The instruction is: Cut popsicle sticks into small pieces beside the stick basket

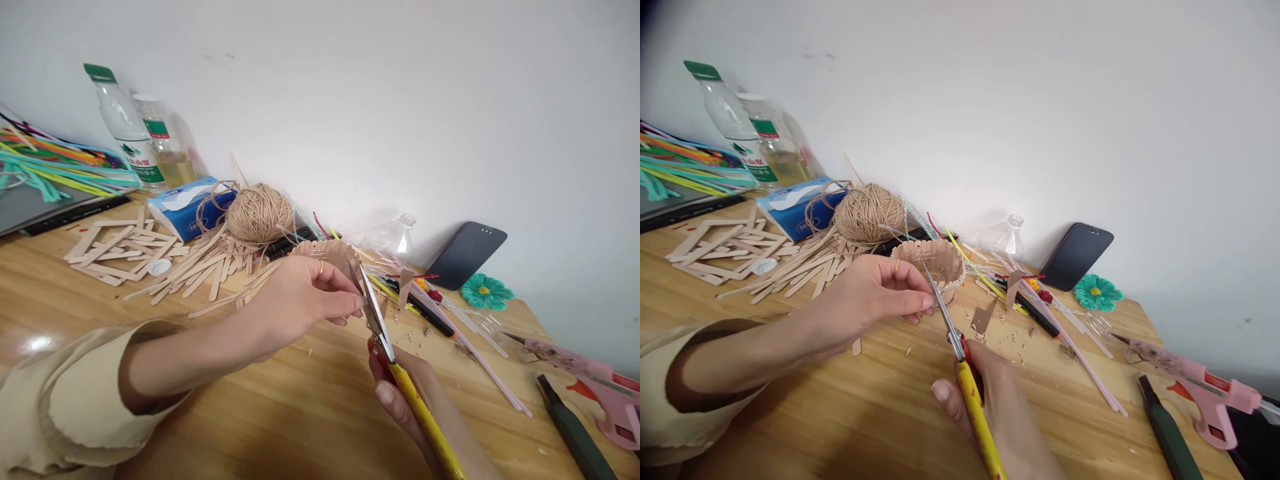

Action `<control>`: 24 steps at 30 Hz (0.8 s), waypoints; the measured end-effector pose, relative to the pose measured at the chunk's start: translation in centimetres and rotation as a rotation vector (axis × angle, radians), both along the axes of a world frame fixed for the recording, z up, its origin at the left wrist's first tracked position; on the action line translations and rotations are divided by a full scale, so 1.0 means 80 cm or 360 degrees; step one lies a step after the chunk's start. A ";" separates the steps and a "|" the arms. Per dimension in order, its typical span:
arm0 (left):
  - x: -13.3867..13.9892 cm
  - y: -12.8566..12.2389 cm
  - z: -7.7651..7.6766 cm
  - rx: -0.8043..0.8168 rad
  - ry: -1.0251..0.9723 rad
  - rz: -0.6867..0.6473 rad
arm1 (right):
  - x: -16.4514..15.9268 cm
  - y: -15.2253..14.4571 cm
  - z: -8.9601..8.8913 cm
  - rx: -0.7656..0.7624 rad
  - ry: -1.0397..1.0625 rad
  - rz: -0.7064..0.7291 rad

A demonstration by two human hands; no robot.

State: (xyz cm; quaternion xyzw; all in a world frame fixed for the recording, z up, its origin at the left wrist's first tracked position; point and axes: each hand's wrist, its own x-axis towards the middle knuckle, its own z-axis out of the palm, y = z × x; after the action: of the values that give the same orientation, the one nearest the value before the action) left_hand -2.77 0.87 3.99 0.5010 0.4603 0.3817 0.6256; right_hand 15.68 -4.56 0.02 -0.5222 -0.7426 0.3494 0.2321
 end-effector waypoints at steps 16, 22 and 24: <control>-0.009 0.007 0.008 0.0161 0.0340 -0.0123 | 0.000 0.004 0.004 -0.0098 -0.0130 0.0058; -0.008 0.008 0.008 0.0086 0.0199 -0.0130 | 0.003 0.004 0.000 -0.0109 -0.0148 0.0045; -0.008 0.008 0.008 0.0050 0.0173 -0.0136 | 0.002 0.003 -0.002 -0.0118 -0.0101 0.0033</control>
State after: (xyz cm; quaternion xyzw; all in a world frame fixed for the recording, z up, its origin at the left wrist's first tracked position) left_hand -3.38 1.53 4.66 0.5499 0.4658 0.3339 0.6076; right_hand 15.82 -4.30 -0.11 -0.5335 -0.7415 0.3623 0.1852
